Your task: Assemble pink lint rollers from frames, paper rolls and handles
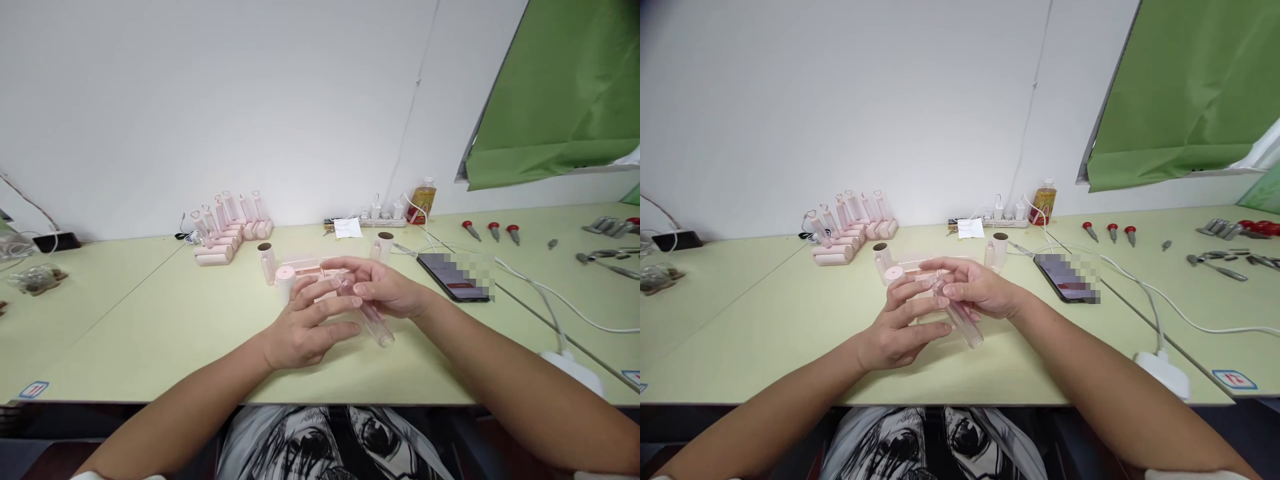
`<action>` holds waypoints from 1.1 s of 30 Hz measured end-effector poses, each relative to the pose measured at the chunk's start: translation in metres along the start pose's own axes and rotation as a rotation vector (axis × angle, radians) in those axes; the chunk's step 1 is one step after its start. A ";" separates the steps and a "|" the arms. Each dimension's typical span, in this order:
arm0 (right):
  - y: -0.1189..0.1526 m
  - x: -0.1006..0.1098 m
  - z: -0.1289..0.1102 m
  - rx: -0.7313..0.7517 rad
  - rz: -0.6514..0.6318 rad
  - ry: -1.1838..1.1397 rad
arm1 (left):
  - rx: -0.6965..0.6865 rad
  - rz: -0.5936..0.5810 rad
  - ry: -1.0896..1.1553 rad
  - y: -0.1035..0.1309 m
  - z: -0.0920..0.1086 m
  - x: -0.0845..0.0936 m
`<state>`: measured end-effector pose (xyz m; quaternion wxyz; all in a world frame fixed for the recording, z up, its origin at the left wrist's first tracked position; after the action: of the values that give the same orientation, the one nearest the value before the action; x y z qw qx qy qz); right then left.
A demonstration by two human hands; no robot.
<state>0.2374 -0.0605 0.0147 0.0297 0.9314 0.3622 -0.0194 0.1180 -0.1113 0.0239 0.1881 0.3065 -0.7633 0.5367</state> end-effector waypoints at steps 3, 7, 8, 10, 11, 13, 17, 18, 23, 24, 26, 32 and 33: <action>0.018 0.037 -0.020 0.115 0.327 0.206 | 0.095 0.036 -0.045 0.004 -0.011 0.008; 0.032 0.076 -0.027 0.061 0.663 0.522 | 0.269 0.236 -0.070 0.022 -0.037 0.029; 0.031 0.083 -0.024 0.013 0.684 0.583 | 0.326 0.297 -0.077 0.030 -0.044 0.034; 0.025 0.091 -0.015 -0.079 0.668 0.704 | 0.427 0.399 -0.085 0.044 -0.058 0.043; 0.022 0.093 -0.010 -0.113 0.650 0.763 | 0.464 0.434 -0.083 0.049 -0.064 0.045; 0.016 0.094 -0.003 -0.154 0.623 0.861 | 0.513 0.479 -0.069 0.056 -0.071 0.048; 0.012 0.090 0.000 -0.170 0.618 0.999 | 0.518 0.478 -0.053 0.056 -0.072 0.047; 0.012 0.089 0.000 -0.171 0.619 1.031 | 0.511 0.467 -0.054 0.055 -0.071 0.046; 0.012 0.087 -0.001 -0.170 0.639 1.114 | 0.580 0.396 -0.055 0.054 -0.076 0.042; 0.012 0.088 -0.001 -0.171 0.647 1.115 | 0.606 0.376 -0.052 0.055 -0.079 0.040; 0.012 0.090 0.000 -0.175 0.663 1.110 | 0.662 0.329 -0.036 0.058 -0.085 0.037; 0.012 0.092 0.002 -0.166 0.661 1.104 | 0.954 0.017 0.060 0.077 -0.100 0.010; 0.012 0.092 0.002 -0.155 0.660 1.108 | 1.007 -0.044 0.068 0.080 -0.100 0.006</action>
<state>0.3130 -0.0078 0.0081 -0.0900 0.8610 0.0190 0.5002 0.0561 -0.0003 0.0065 0.0531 0.3576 -0.3966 0.8438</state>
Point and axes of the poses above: each hand's wrist, its own y-axis away from the middle knuckle, its own x-axis out of the back of the hand, z = x × y, the point moved 7 cm from there along -y, towards the middle knuckle, and after that the axes turned 13 degrees about -x, right-handed, at the moved point
